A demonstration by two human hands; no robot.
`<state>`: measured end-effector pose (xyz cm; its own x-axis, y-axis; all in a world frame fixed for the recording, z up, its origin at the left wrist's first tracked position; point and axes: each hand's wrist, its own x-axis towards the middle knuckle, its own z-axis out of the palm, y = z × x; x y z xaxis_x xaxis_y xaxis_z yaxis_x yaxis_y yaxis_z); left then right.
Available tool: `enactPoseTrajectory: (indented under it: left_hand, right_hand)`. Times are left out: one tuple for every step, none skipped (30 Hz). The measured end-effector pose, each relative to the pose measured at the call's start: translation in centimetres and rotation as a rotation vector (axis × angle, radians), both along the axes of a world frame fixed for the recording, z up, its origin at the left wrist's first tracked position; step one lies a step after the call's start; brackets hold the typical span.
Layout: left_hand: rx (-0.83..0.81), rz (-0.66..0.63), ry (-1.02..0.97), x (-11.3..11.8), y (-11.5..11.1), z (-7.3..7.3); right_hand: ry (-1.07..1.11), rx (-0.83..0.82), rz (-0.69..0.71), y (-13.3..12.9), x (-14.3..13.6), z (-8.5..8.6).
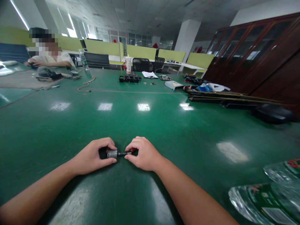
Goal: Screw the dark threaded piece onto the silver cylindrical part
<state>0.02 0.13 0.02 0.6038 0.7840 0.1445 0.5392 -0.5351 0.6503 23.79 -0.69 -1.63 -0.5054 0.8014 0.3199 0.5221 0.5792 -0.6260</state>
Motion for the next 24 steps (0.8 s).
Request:
enactPoseTrajectory:
  left_hand:
    - [0.003,-0.007,-0.002,-0.01,0.01,-0.05]
    - [0.005,-0.012,-0.002,-0.02,0.02,-0.09]
    - [0.007,-0.017,-0.003,-0.04,0.03,-0.12]
    - [0.006,-0.021,-0.004,-0.07,0.03,-0.13]
    - [0.004,-0.025,-0.006,-0.10,0.02,-0.12]
    - [0.002,-0.032,-0.010,-0.13,0.01,-0.09]
    - [-0.003,-0.041,-0.018,-0.15,-0.01,-0.04]
    - [-0.009,-0.049,-0.028,-0.16,-0.03,0.02]
    - [-0.015,-0.054,-0.039,-0.15,-0.04,0.08]
    - [-0.021,-0.057,-0.047,-0.12,-0.05,0.14]
    - [-0.025,-0.057,-0.053,-0.09,-0.05,0.20]
    - [-0.030,-0.054,-0.054,-0.05,-0.05,0.23]
    - [-0.033,-0.049,-0.051,0.00,-0.04,0.26]
    - [-0.036,-0.045,-0.044,0.04,-0.04,0.27]
    - [-0.038,-0.043,-0.033,0.08,-0.03,0.27]
    - [-0.040,-0.039,-0.021,0.12,-0.02,0.26]
    - [-0.040,-0.036,-0.005,0.15,-0.02,0.26]
    - [-0.036,-0.035,0.007,0.18,-0.02,0.26]
    - [-0.035,-0.033,0.018,0.21,-0.01,0.27]
    - [-0.036,-0.030,0.026,0.24,-0.01,0.29]
    - [-0.039,-0.027,0.030,0.26,0.00,0.31]
    - [-0.043,-0.024,0.032,0.28,0.01,0.33]
    - [-0.046,-0.021,0.031,0.28,0.01,0.34]
    - [-0.048,-0.020,0.028,0.27,0.01,0.32]
  right_hand:
    - [0.009,-0.005,0.013,-0.10,-0.13,0.03]
    - [0.018,-0.012,0.023,-0.20,-0.24,0.06]
    - [0.029,-0.018,0.030,-0.29,-0.33,0.08]
    - [0.036,-0.024,0.037,-0.36,-0.40,0.08]
    - [0.040,-0.028,0.042,-0.42,-0.46,0.07]
    - [0.039,-0.029,0.045,-0.45,-0.51,0.05]
    - [0.037,-0.028,0.046,-0.47,-0.54,0.02]
    - [0.034,-0.027,0.045,-0.48,-0.57,-0.02]
    - [0.029,-0.026,0.045,-0.48,-0.59,-0.06]
    - [0.025,-0.024,0.045,-0.47,-0.60,-0.09]
    - [0.019,-0.021,0.046,-0.47,-0.61,-0.11]
    - [0.011,-0.017,0.050,-0.47,-0.61,-0.12]
    - [0.004,-0.012,0.056,-0.47,-0.62,-0.12]
    - [-0.002,-0.008,0.062,-0.48,-0.63,-0.11]
    - [-0.006,-0.003,0.067,-0.49,-0.63,-0.11]
    - [-0.010,0.000,0.072,-0.50,-0.63,-0.12]
    - [-0.012,0.003,0.075,-0.51,-0.62,-0.13]
    - [-0.015,0.007,0.076,-0.52,-0.62,-0.14]
    - [-0.017,0.011,0.077,-0.53,-0.61,-0.16]
    - [-0.020,0.014,0.077,-0.53,-0.60,-0.19]
    - [-0.022,0.016,0.078,-0.53,-0.59,-0.21]
    - [-0.024,0.017,0.079,-0.53,-0.59,-0.23]
    - [-0.026,0.018,0.080,-0.52,-0.59,-0.24]
    - [-0.028,0.018,0.079,-0.51,-0.61,-0.24]
